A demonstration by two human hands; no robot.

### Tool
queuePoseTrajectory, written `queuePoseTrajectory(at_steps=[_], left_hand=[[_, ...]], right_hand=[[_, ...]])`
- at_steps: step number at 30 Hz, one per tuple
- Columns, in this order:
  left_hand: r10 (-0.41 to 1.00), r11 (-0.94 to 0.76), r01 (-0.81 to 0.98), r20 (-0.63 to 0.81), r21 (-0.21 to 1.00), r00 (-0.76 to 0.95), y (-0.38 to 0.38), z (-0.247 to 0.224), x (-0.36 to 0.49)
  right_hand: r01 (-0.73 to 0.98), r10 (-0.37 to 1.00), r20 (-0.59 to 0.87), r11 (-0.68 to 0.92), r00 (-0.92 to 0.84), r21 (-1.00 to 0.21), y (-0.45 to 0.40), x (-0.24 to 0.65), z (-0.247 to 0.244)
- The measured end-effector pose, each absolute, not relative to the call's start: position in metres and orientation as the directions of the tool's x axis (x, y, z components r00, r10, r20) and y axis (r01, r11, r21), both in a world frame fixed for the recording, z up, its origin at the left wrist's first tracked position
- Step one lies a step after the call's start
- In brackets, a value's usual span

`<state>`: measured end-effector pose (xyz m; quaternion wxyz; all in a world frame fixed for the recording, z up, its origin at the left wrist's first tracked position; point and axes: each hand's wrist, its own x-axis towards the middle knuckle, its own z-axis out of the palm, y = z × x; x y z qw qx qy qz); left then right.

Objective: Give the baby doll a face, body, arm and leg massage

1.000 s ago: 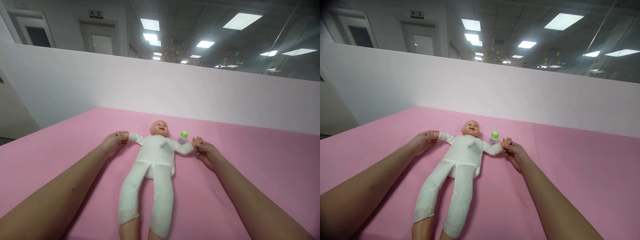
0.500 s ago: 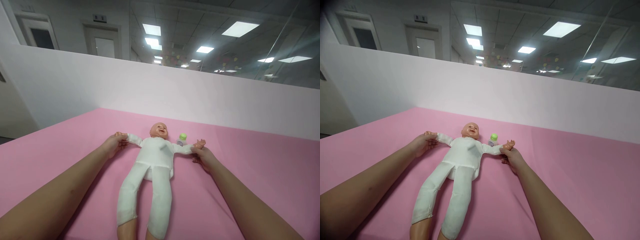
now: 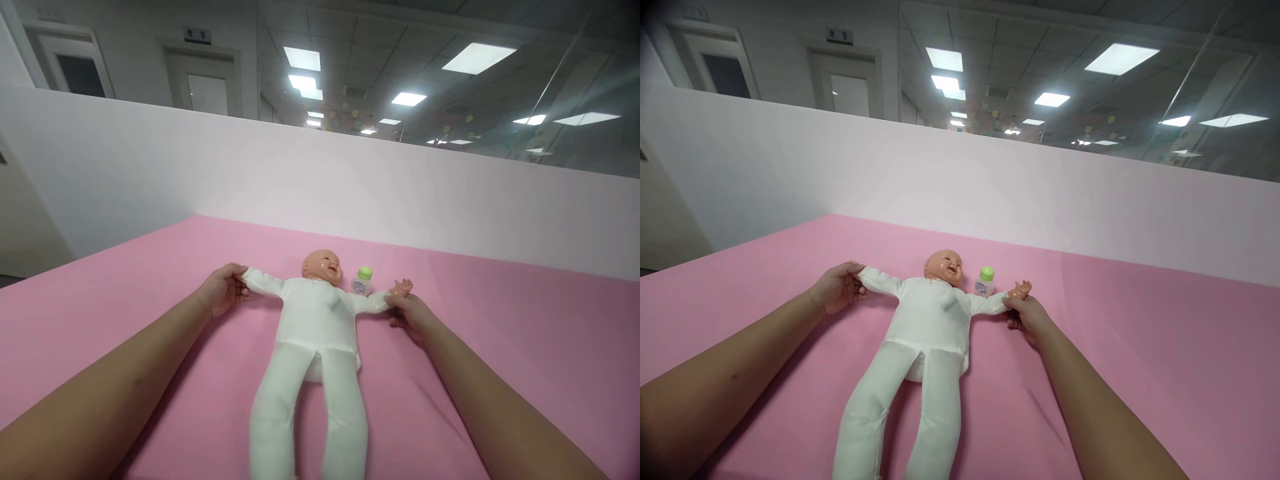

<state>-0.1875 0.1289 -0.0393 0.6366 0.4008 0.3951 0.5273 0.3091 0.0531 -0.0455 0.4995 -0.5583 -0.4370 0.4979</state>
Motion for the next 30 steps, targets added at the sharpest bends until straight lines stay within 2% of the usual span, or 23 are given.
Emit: queuePoseTrajectory(at_steps=[5,9,11,13,15,16,17,19,21,23,25,27,30], left_hand=[[0.978,0.098,-0.375,-0.019,0.922,0.209,0.125,-0.036,-0.180],[0.979,0.094,-0.336,-0.026,0.937,0.201,0.126,-0.040,-0.169],[0.973,0.060,-0.325,0.018,0.944,0.229,0.123,-0.040,-0.160],[0.967,-0.025,-0.301,0.100,0.953,0.236,0.114,-0.036,-0.148],[0.956,-0.161,-0.172,0.197,0.972,0.218,0.101,-0.030,-0.134],[0.944,-0.243,-0.051,0.248,0.969,0.217,0.093,-0.027,-0.127],[0.922,-0.335,0.092,0.306,0.938,0.238,0.085,-0.024,-0.120],[0.838,-0.528,0.347,0.407,0.775,0.364,0.071,-0.018,-0.109],[0.748,-0.660,0.483,0.442,0.575,0.496,0.064,-0.014,-0.103],[0.705,-0.709,0.543,0.438,0.450,0.558,0.062,-0.012,-0.103],[0.694,-0.719,0.565,0.444,0.404,0.566,0.064,-0.012,-0.104],[0.683,-0.730,0.559,0.457,0.394,0.570,0.065,-0.013,-0.105],[0.701,-0.711,0.563,0.476,0.420,0.531,0.066,-0.017,-0.103]], right_hand=[[0.009,0.987,-0.084,-0.086,0.137,-0.996,0.059,0.307,-0.049],[0.045,0.980,0.028,0.019,0.198,-0.999,0.057,0.297,-0.042],[0.165,0.956,0.136,0.095,0.260,-0.982,0.051,0.286,-0.034],[0.359,0.917,0.278,0.167,0.285,-0.918,0.043,0.270,-0.025],[0.526,0.888,0.412,0.257,0.201,-0.811,0.033,0.252,-0.019],[0.572,0.883,0.457,0.323,0.104,-0.754,0.028,0.243,-0.017],[0.601,0.876,0.482,0.393,-0.015,-0.696,0.024,0.235,-0.015],[0.649,0.843,0.474,0.512,-0.254,-0.563,0.017,0.223,-0.016],[0.714,0.816,0.409,0.564,-0.408,-0.414,0.013,0.217,-0.018],[0.776,0.815,0.354,0.561,-0.458,-0.287,0.012,0.217,-0.021],[0.809,0.819,0.336,0.547,-0.464,-0.217,0.014,0.218,-0.024],[0.823,0.821,0.353,0.533,-0.448,-0.196,0.016,0.219,-0.025],[0.819,0.828,0.404,0.511,-0.389,-0.259,0.019,0.221,-0.027]])
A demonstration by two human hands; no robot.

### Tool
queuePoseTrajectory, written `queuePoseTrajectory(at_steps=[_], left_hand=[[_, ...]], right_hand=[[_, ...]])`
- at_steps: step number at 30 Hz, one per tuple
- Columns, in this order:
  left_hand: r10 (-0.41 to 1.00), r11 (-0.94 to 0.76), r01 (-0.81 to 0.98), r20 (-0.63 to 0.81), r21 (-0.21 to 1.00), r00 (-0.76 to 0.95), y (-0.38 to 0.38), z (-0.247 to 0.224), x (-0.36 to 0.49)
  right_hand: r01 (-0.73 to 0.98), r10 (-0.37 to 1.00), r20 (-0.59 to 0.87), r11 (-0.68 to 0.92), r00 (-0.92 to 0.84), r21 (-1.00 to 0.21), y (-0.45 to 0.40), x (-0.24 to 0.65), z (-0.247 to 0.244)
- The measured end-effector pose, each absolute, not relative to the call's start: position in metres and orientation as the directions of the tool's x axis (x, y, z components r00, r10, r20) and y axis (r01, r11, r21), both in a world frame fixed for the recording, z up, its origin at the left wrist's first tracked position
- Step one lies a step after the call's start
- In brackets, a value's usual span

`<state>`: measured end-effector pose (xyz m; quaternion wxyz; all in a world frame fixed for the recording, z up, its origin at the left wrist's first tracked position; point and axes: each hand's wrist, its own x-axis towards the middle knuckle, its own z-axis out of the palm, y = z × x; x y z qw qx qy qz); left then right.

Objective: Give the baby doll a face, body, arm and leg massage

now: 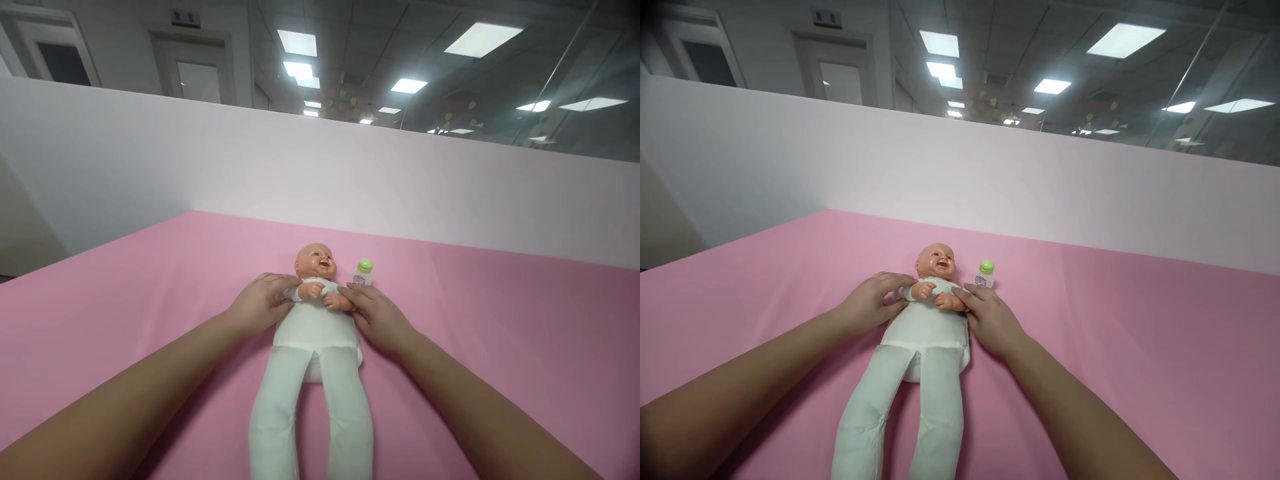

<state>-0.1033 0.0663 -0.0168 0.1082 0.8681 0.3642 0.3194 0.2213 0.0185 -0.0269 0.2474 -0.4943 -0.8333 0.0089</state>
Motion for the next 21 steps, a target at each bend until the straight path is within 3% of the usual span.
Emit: queuePoseTrajectory(at_steps=[2,5,7,9,12,16,18,21], left_hand=[[0.759,-0.650,0.575,0.467,0.498,0.454,0.068,-0.021,-0.103],[0.884,-0.467,0.481,0.395,0.741,0.250,0.078,-0.033,-0.107],[0.950,-0.313,0.291,0.295,0.904,0.105,0.089,-0.042,-0.112],[0.989,-0.147,0.056,0.146,0.988,0.019,0.101,-0.050,-0.120],[0.997,0.077,-0.196,-0.080,0.978,-0.007,0.115,-0.057,-0.130],[0.973,0.223,-0.322,-0.228,0.920,0.022,0.119,-0.055,-0.132],[0.969,0.238,-0.338,-0.248,0.910,0.016,0.117,-0.051,-0.129],[0.983,0.175,-0.331,-0.186,0.927,0.000,0.109,-0.046,-0.124]], right_hand=[[0.791,0.846,0.432,0.483,-0.311,-0.375,0.021,0.225,-0.028],[0.686,0.905,0.414,0.361,-0.094,-0.632,0.028,0.238,-0.031],[0.568,0.932,0.354,0.247,0.084,-0.785,0.036,0.250,-0.035],[0.434,0.936,0.274,0.157,0.221,-0.887,0.045,0.262,-0.040],[0.246,0.947,0.108,0.031,0.304,-0.969,0.056,0.275,-0.046],[0.103,0.954,-0.121,-0.154,0.274,-0.983,0.058,0.276,-0.047],[0.048,0.958,-0.144,-0.160,0.248,-0.986,0.056,0.272,-0.044],[0.059,0.958,-0.009,-0.027,0.286,-0.998,0.049,0.262,-0.037]])
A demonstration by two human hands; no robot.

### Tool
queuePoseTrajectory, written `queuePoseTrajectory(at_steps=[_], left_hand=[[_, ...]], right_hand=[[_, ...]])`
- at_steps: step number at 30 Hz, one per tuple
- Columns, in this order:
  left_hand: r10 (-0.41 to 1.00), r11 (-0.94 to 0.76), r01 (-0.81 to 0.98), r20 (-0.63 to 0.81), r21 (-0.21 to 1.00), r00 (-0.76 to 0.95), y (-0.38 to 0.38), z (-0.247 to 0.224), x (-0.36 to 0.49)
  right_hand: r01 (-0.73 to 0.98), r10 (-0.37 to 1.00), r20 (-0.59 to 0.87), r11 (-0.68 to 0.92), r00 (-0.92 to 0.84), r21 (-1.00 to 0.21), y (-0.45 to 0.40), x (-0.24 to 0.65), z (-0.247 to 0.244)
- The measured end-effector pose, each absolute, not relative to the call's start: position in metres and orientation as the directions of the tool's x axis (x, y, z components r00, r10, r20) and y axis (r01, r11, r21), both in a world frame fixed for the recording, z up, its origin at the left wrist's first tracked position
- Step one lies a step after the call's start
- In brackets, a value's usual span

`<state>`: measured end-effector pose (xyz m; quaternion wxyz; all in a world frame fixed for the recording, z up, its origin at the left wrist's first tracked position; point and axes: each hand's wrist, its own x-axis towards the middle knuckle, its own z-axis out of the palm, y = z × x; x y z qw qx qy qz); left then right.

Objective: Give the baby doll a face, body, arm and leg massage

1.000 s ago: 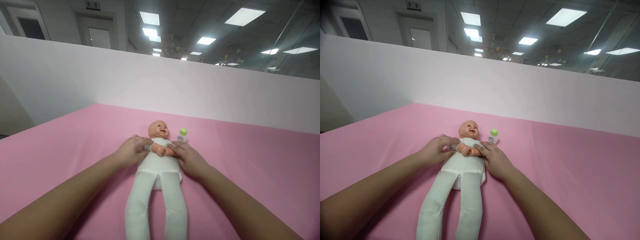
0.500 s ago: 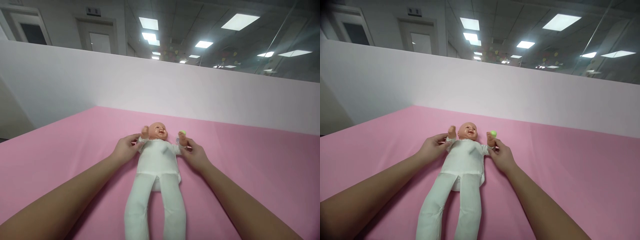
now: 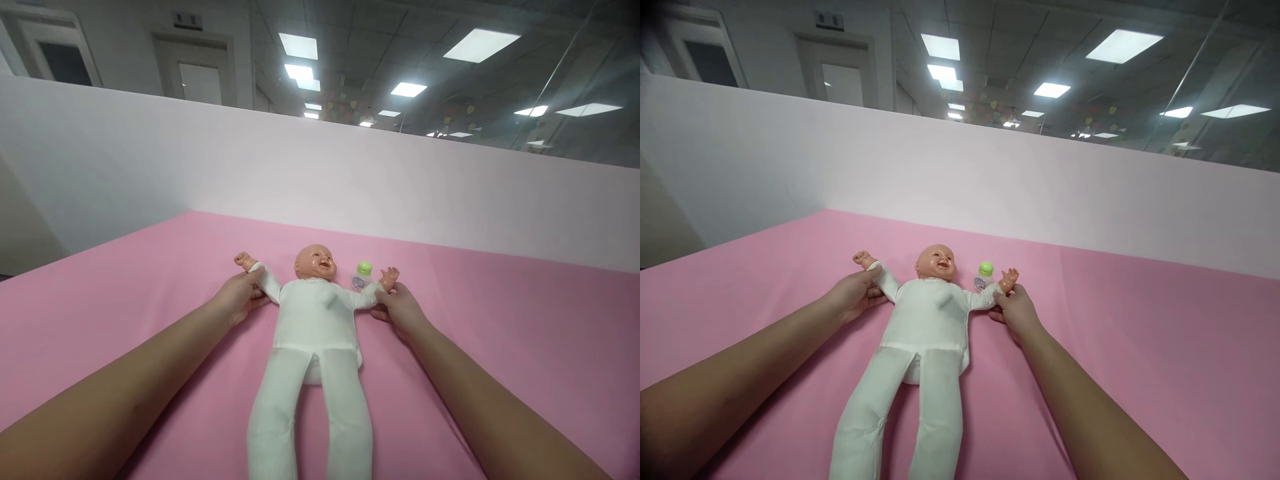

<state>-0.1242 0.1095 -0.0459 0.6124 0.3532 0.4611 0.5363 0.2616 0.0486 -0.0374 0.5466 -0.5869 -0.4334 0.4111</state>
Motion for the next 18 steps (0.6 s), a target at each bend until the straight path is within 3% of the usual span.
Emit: queuePoseTrajectory(at_steps=[4,6,8,11,13,16,18], left_hand=[[0.988,-0.129,-0.181,0.142,0.975,0.064,0.090,-0.035,-0.119],[0.929,-0.326,0.014,0.317,0.945,0.193,0.076,-0.028,-0.115],[0.823,-0.518,0.223,0.411,0.826,0.392,0.064,-0.020,-0.111],[0.679,-0.699,0.368,0.405,0.614,0.613,0.054,-0.010,-0.107],[0.621,-0.749,0.377,0.380,0.544,0.686,0.053,-0.006,-0.107],[0.596,-0.758,0.375,0.332,0.534,0.732,0.054,-0.004,-0.108],[0.652,-0.704,0.382,0.333,0.598,0.681,0.053,-0.005,-0.106]], right_hand=[[0.357,0.890,0.372,0.268,0.264,-0.895,0.032,0.242,-0.026],[0.476,0.856,0.506,0.402,0.108,-0.782,0.022,0.231,-0.022],[0.565,0.831,0.548,0.498,-0.095,-0.657,0.012,0.220,-0.019],[0.658,0.777,0.511,0.605,-0.368,-0.448,0.003,0.210,-0.017],[0.678,0.737,0.489,0.653,-0.467,-0.338,0.001,0.207,-0.015],[0.685,0.704,0.493,0.680,-0.511,-0.262,0.002,0.207,-0.015],[0.681,0.696,0.507,0.685,-0.508,-0.259,0.003,0.206,-0.016]])
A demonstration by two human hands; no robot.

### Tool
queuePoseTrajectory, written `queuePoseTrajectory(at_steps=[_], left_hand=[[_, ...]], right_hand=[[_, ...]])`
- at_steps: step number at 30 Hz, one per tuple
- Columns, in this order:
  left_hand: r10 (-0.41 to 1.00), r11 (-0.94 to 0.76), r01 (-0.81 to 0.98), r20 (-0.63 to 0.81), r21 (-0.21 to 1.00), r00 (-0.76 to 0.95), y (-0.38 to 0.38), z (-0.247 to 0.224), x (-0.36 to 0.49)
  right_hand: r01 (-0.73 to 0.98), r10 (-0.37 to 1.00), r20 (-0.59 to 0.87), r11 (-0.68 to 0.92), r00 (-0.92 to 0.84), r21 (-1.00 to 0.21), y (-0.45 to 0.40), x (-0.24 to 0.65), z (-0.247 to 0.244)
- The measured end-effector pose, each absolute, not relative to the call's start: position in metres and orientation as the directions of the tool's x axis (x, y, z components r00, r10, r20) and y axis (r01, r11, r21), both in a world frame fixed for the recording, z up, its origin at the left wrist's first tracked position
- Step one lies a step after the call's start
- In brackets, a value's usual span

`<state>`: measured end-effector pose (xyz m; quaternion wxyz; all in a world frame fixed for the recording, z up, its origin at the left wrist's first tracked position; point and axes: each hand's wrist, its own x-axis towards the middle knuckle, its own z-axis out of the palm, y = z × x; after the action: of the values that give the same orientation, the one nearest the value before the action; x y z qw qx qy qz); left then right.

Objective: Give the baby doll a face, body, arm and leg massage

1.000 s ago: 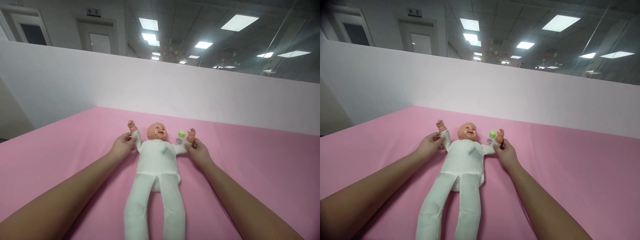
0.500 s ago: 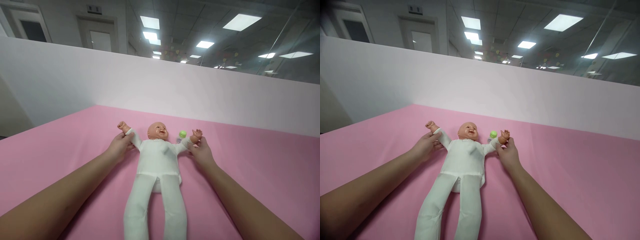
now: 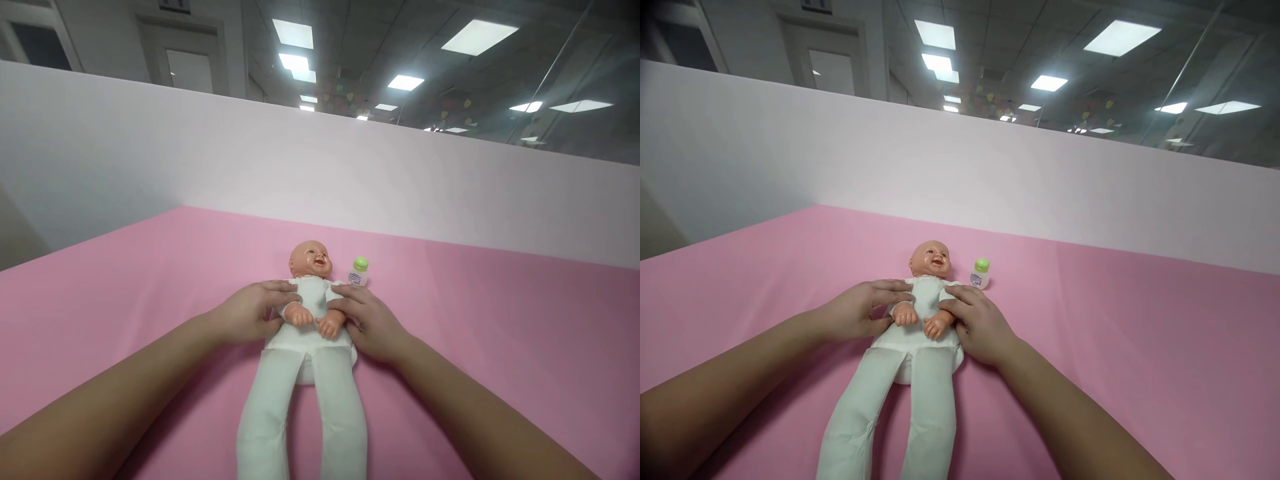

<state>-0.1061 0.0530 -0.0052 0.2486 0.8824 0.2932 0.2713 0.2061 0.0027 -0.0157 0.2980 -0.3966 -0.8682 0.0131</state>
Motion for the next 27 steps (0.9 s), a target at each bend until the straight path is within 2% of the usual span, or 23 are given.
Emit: queuePoseTrajectory(at_steps=[2,4,7,10,13,16,23,25,27], left_hand=[[0.736,-0.621,0.369,0.353,0.692,0.577,0.052,-0.008,-0.103],[0.821,-0.520,0.327,0.358,0.789,0.444,0.054,-0.015,-0.102],[0.930,-0.348,0.261,0.296,0.900,0.219,0.068,-0.029,-0.106],[0.985,-0.173,0.121,0.171,0.978,0.020,0.091,-0.046,-0.117],[0.994,0.020,-0.044,-0.024,0.999,-0.106,0.112,-0.058,-0.130],[0.980,0.133,-0.080,-0.143,0.988,-0.140,0.123,-0.063,-0.137],[0.962,0.221,-0.180,-0.244,0.959,-0.121,0.125,-0.054,-0.139],[0.970,0.203,-0.202,-0.225,0.958,-0.093,0.120,-0.050,-0.136],[0.985,0.118,-0.184,-0.138,0.976,-0.104,0.111,-0.045,-0.131]], right_hand=[[0.671,0.722,0.522,0.662,-0.453,-0.333,0.005,0.207,-0.018],[0.626,0.800,0.508,0.580,-0.319,-0.521,0.010,0.210,-0.022],[0.440,0.911,0.411,0.386,-0.042,-0.811,0.023,0.225,-0.029],[0.218,0.949,0.245,0.201,0.197,-0.955,0.041,0.250,-0.036],[0.077,0.941,-0.003,-0.031,0.338,-0.997,0.057,0.272,-0.045],[0.091,0.923,-0.119,-0.163,0.367,-0.982,0.068,0.283,-0.052],[0.129,0.931,-0.129,-0.182,0.342,-0.975,0.067,0.281,-0.050],[0.125,0.933,-0.081,-0.132,0.350,-0.983,0.061,0.278,-0.045],[0.150,0.940,0.026,-0.027,0.341,-0.988,0.053,0.272,-0.038]])
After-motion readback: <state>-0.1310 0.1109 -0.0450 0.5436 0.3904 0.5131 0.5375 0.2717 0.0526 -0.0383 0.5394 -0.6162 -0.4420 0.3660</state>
